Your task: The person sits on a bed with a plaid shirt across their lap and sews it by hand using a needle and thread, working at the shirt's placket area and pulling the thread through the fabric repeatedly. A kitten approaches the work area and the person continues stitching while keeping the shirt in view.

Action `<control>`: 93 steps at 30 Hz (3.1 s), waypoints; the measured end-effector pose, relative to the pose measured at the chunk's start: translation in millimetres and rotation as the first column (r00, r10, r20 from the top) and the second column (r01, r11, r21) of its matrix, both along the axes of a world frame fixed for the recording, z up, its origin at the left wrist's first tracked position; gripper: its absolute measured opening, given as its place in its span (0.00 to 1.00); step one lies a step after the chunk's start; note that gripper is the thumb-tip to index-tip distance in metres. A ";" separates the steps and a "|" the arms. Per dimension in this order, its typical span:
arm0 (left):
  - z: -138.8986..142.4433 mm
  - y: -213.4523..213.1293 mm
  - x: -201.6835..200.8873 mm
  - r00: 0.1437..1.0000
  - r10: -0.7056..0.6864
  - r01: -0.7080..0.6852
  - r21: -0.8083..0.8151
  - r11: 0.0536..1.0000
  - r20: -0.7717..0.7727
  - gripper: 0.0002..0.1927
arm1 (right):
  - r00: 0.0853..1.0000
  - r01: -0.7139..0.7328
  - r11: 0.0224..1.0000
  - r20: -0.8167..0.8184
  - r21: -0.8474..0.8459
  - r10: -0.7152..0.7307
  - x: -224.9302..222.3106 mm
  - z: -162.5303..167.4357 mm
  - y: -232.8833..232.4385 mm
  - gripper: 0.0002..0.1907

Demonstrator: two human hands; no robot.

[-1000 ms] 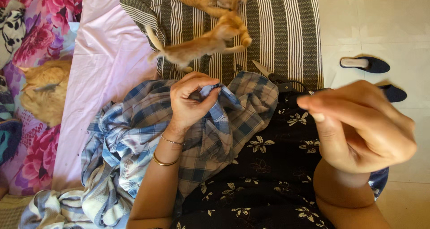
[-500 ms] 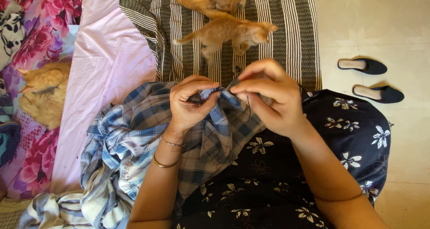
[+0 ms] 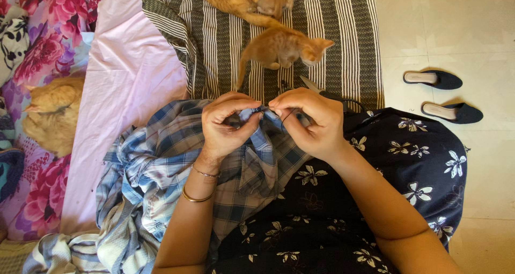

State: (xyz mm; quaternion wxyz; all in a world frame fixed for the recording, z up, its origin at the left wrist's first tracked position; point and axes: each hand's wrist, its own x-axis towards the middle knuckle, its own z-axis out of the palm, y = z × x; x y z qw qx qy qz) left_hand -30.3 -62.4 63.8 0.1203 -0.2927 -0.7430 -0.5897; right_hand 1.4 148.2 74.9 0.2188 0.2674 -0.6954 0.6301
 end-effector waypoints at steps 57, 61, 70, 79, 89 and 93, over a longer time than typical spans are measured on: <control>-13.0 -9.0 -0.2 0.872 -0.435 0.322 0.408 0.855 0.225 0.39 | 0.973 -0.175 0.976 0.176 0.133 0.150 -26.1 -35.7 -0.5 0.34; -15.0 -8.4 0.7 0.897 -0.393 0.305 0.362 0.881 0.200 0.35 | 0.927 -0.264 0.963 0.291 0.051 0.239 -29.4 -45.0 -0.5 0.31; -18.9 -8.6 -0.7 0.921 -0.327 0.250 0.325 0.912 0.209 0.15 | 0.767 -0.338 0.891 0.461 -0.303 0.447 -34.2 -54.2 2.0 0.24; -10.5 -5.0 1.7 0.860 -0.412 0.331 0.284 0.900 0.302 0.15 | 0.585 -0.100 0.605 0.445 -0.790 0.678 -24.9 -47.4 -4.1 0.29; -7.1 -8.2 1.6 0.800 -0.502 0.392 0.347 0.852 0.328 0.13 | 0.651 0.167 0.555 0.514 -0.815 0.558 -51.1 -81.5 15.7 0.20; -9.0 -9.1 0.9 0.778 -0.535 0.421 0.358 0.833 0.329 0.14 | 0.702 0.224 0.561 0.531 -0.797 0.475 -64.9 -87.3 50.1 0.14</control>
